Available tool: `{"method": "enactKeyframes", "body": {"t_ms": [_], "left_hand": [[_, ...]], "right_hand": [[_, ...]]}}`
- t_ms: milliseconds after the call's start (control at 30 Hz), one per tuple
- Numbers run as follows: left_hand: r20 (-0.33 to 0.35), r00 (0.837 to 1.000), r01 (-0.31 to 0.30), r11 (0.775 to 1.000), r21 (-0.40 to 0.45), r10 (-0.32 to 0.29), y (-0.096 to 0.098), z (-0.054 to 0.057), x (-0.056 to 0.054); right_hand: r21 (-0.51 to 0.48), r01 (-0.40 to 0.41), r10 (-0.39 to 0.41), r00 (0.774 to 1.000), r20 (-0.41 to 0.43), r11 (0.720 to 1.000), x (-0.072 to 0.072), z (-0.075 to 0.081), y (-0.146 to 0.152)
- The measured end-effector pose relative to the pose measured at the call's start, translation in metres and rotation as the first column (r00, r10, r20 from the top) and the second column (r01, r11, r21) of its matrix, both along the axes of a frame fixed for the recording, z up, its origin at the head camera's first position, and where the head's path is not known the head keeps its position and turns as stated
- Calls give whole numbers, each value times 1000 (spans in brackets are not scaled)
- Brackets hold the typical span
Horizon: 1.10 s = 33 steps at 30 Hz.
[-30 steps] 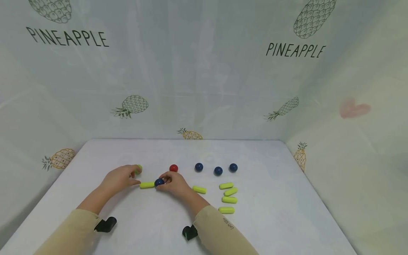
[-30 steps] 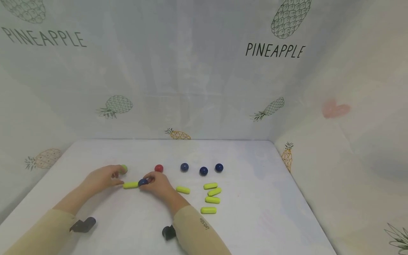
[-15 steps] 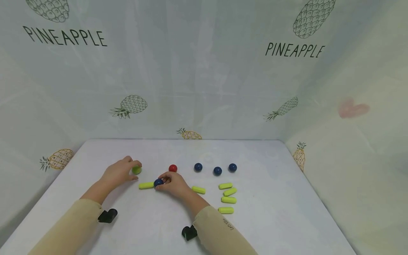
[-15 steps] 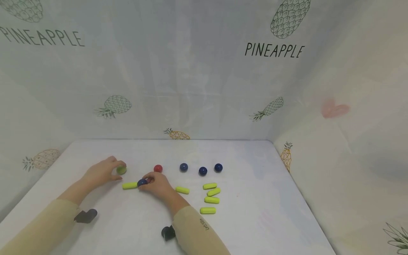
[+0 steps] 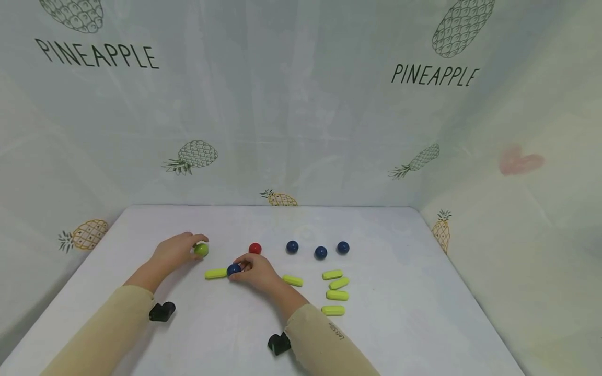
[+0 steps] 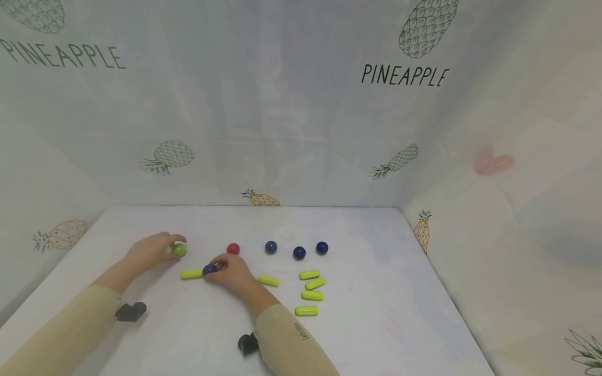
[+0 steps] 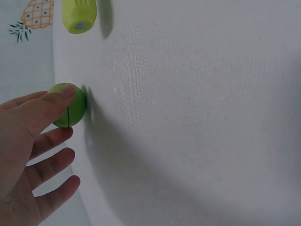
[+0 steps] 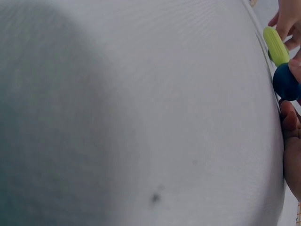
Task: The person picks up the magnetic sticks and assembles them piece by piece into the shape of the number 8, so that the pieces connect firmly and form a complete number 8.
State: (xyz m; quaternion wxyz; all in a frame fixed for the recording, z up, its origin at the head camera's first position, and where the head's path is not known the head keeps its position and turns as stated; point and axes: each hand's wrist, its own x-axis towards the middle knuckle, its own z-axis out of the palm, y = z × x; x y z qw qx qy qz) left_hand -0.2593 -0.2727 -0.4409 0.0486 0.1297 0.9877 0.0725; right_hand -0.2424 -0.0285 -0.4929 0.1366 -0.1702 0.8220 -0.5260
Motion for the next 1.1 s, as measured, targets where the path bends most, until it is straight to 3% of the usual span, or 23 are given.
{"method": "enactKeyframes", "body": {"t_ms": [367, 600, 900, 1100], "left_hand": [[13, 1000, -15, 1000, 13, 15, 1, -2, -2], [22, 1000, -15, 997, 81, 13, 2, 2, 6], [41, 998, -64, 981, 185, 57, -4, -9, 14], [18, 998, -61, 979, 195, 58, -7, -15, 24]], "right_hand": [[-9, 0, 0, 1000, -3, 1000, 0, 1, 1], [-15, -6, 5, 1000, -7, 1000, 0, 0, 1], [-8, -10, 10, 1000, -26, 1000, 0, -2, 2], [-22, -16, 15, 999, -38, 1000, 0, -2, 2]]}}
